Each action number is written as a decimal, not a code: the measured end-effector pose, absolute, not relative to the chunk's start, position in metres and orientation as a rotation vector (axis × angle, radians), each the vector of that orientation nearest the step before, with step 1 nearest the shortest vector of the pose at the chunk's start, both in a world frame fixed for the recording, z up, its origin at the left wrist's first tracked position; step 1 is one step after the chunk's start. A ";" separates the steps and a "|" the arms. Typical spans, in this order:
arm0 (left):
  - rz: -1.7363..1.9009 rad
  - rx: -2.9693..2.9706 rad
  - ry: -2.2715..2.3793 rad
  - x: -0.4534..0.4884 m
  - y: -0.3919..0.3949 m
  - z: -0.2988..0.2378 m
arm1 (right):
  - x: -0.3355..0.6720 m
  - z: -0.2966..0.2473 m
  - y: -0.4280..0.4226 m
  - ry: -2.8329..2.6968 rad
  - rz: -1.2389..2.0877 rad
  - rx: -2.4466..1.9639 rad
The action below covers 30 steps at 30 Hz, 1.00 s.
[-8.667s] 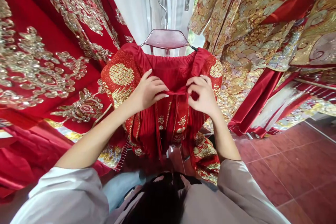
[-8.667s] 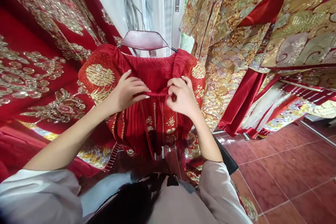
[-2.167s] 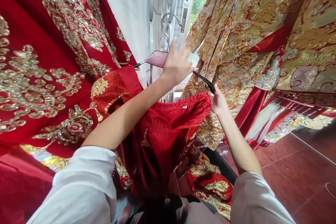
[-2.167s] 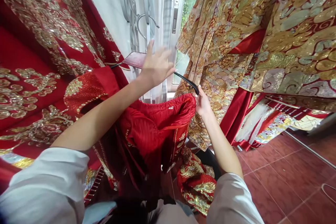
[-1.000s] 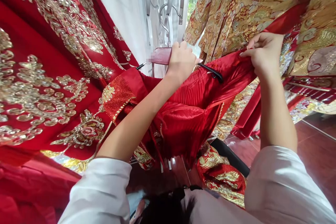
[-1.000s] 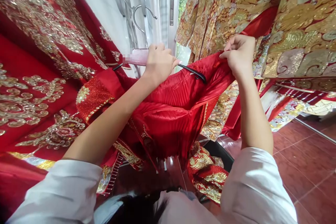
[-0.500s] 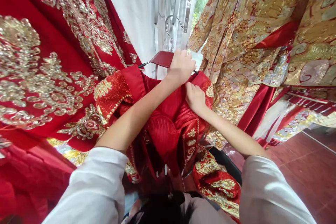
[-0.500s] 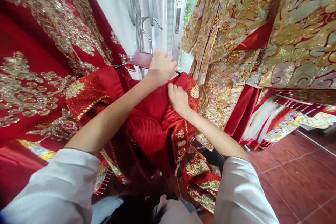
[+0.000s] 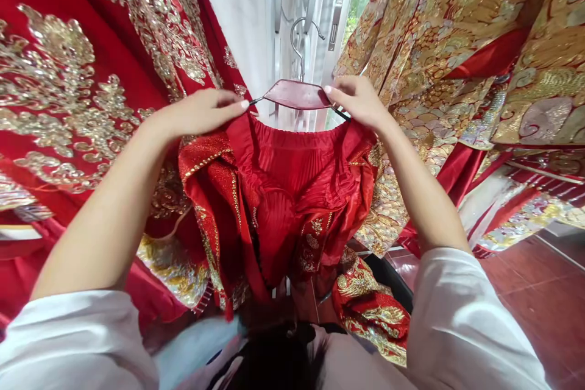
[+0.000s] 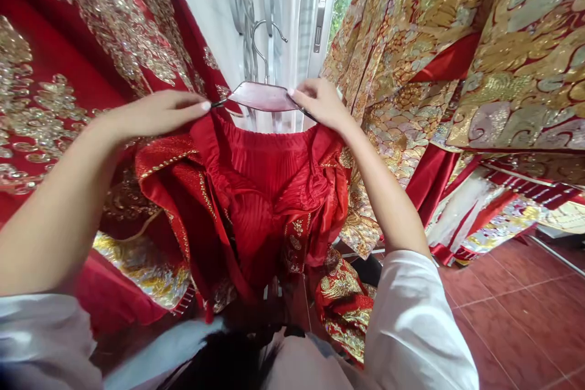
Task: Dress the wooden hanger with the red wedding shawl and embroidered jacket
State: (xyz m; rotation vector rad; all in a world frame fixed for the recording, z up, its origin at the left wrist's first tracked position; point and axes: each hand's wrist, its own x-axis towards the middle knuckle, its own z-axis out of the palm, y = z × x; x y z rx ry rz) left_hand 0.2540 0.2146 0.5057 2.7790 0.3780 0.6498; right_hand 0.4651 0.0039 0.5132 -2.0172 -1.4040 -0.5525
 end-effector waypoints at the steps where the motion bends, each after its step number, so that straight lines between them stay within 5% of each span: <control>1: 0.542 2.738 0.347 0.247 0.220 0.502 | 0.465 0.517 0.013 -1.423 -0.447 -1.979; 8: 0.391 2.545 0.238 0.232 0.230 0.487 | 0.452 0.517 0.049 -1.411 -0.106 -1.843; 30: 1.258 2.563 0.377 0.294 0.186 0.498 | 0.454 0.521 0.052 -1.462 -0.246 -1.986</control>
